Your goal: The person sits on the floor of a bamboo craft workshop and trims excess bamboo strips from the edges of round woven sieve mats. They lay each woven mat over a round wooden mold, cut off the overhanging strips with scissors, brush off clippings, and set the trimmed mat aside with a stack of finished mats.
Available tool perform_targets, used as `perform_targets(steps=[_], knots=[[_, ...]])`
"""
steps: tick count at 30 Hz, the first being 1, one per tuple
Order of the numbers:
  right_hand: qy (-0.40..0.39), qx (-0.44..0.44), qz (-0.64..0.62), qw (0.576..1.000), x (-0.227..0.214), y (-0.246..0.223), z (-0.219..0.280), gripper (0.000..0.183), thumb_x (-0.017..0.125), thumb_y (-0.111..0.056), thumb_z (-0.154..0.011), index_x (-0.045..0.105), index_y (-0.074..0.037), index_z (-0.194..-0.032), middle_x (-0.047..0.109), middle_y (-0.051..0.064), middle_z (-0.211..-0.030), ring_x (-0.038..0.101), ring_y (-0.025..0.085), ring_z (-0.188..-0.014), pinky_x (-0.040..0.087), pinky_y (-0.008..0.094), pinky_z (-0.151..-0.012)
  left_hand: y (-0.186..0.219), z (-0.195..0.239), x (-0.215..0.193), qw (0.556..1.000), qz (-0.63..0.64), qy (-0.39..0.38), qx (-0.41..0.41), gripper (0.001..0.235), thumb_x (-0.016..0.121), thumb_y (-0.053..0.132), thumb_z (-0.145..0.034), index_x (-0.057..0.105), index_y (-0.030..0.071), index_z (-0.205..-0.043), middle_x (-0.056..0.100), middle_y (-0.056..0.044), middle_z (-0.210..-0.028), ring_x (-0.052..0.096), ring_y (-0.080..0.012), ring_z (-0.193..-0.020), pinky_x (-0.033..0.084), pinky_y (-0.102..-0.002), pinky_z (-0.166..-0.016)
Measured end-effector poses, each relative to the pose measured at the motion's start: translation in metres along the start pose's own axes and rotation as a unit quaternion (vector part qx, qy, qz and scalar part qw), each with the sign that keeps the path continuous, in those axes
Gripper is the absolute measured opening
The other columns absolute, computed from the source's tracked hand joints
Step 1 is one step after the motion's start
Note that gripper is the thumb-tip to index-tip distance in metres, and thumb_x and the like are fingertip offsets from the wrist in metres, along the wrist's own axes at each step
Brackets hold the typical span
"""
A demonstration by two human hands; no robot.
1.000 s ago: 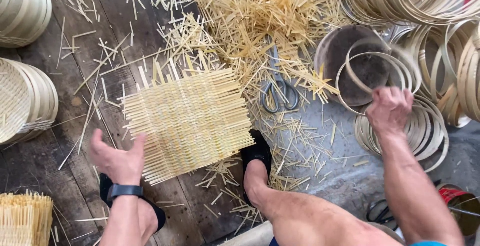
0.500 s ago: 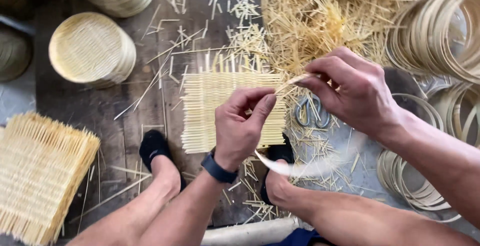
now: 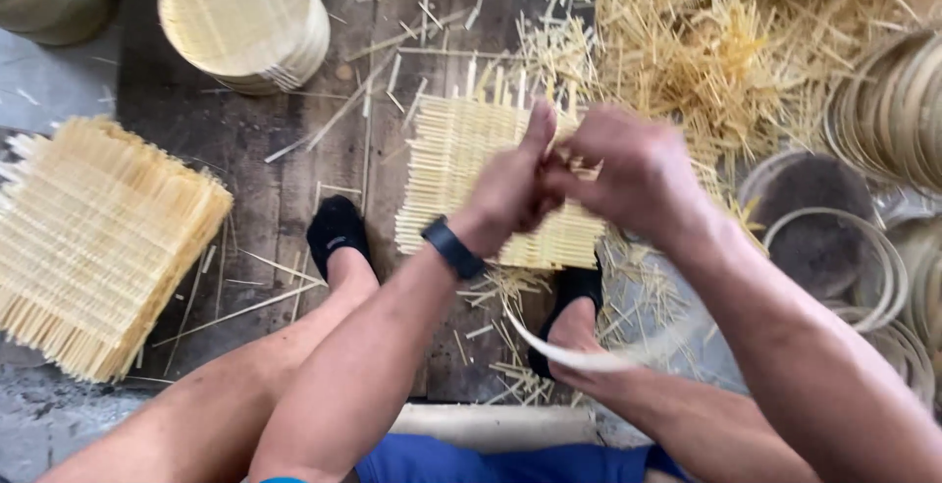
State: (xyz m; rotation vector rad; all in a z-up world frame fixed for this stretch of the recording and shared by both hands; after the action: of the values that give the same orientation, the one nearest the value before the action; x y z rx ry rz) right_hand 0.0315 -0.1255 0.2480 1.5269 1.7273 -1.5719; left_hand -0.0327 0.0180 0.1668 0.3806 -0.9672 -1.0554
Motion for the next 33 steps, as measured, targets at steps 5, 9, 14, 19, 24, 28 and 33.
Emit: perform_targets(steps=[5, 9, 14, 19, 24, 28, 33], knots=[[0.229, 0.416, -0.463, 0.749, -0.022, 0.043, 0.034, 0.051, 0.049, -0.051, -0.097, 0.072, -0.006, -0.102, 0.071, 0.003, -0.082, 0.069, 0.018, -0.075, 0.063, 0.035, -0.070, -0.005, -0.019, -0.068, 0.947, 0.205, 0.009, 0.249, 0.028, 0.066, 0.037, -0.102, 0.072, 0.010, -0.107, 0.050, 0.006, -0.066, 0.041, -0.0052, -0.053, 0.033, -0.022, -0.045], [0.254, 0.390, -0.613, 0.638, 0.036, 0.083, 0.075, 0.042, 0.056, -0.041, -0.104, 0.070, -0.001, -0.102, 0.061, 0.003, -0.071, 0.061, 0.017, -0.069, 0.057, 0.037, -0.064, 0.009, -0.009, -0.081, 0.908, 0.353, 0.025, 0.223, 0.028, 0.059, 0.033, -0.102, 0.066, 0.006, -0.094, 0.058, 0.000, -0.070, 0.052, -0.0118, -0.060, 0.045, -0.028, -0.055], [0.157, 0.375, -0.618, 0.673, 0.061, 0.102, 0.099, 0.041, 0.062, -0.033, -0.115, 0.068, 0.001, -0.093, 0.050, 0.000, -0.062, 0.043, 0.010, -0.052, 0.036, 0.027, -0.047, 0.017, -0.011, -0.089, 0.988, 0.084, 0.039, 0.128, 0.027, 0.060, 0.026, -0.103, 0.066, 0.006, -0.085, 0.054, 0.004, -0.060, 0.042, -0.0050, -0.046, 0.035, -0.021, -0.041], [0.181, 0.453, -0.603, 0.631, 0.066, 0.085, 0.079, 0.040, 0.058, -0.034, -0.107, 0.071, 0.003, -0.099, 0.053, 0.000, -0.062, 0.046, 0.009, -0.052, 0.041, 0.024, -0.046, 0.007, -0.016, -0.094, 0.974, 0.152, 0.109, 0.125, 0.027, 0.067, 0.027, -0.099, 0.062, 0.008, -0.080, 0.050, 0.006, -0.056, 0.039, -0.0047, -0.043, 0.031, -0.020, -0.037], [0.188, 0.557, -0.468, 0.660, 0.088, 0.085, 0.076, 0.023, 0.068, -0.007, -0.087, 0.059, 0.000, -0.107, 0.069, 0.003, -0.078, 0.067, 0.013, -0.065, 0.063, 0.030, -0.059, -0.021, -0.032, -0.118, 0.960, 0.170, 0.185, 0.120, 0.027, 0.068, 0.035, -0.093, 0.070, 0.008, -0.086, 0.046, 0.008, -0.055, 0.038, -0.0023, -0.043, 0.030, -0.018, -0.036], [0.180, 0.624, -0.277, 0.708, 0.120, 0.104, 0.083, 0.027, 0.077, -0.009, -0.084, 0.068, 0.000, -0.108, 0.074, 0.006, -0.085, 0.072, 0.018, -0.075, 0.063, 0.035, -0.070, -0.088, -0.073, -0.166, 0.934, 0.100, 0.306, 0.152, 0.017, 0.073, 0.020, -0.085, 0.074, 0.011, -0.100, 0.062, -0.001, -0.069, 0.052, -0.0069, -0.051, 0.042, -0.023, -0.043], [0.142, 0.510, -0.027, 0.848, 0.176, 0.148, 0.108, 0.030, 0.078, -0.006, -0.076, 0.078, -0.003, -0.106, 0.076, 0.012, -0.083, 0.072, 0.022, -0.077, 0.058, 0.036, -0.079, -0.106, -0.084, -0.187, 0.718, -0.478, 0.412, 0.292, 0.025, 0.081, 0.011, -0.079, 0.084, 0.012, -0.104, 0.070, -0.013, -0.079, 0.066, -0.0211, -0.066, 0.054, -0.035, -0.062]])
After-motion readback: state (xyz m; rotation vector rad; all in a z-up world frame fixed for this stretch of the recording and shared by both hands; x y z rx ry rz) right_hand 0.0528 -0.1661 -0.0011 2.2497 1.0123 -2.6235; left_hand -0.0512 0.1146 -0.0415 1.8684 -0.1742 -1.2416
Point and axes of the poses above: each hand's wrist, its own z-axis away from the middle knuckle, its own x-axis out of the palm, y = z × x, the point moved 2 cm from there along -z, towards the middle knuckle
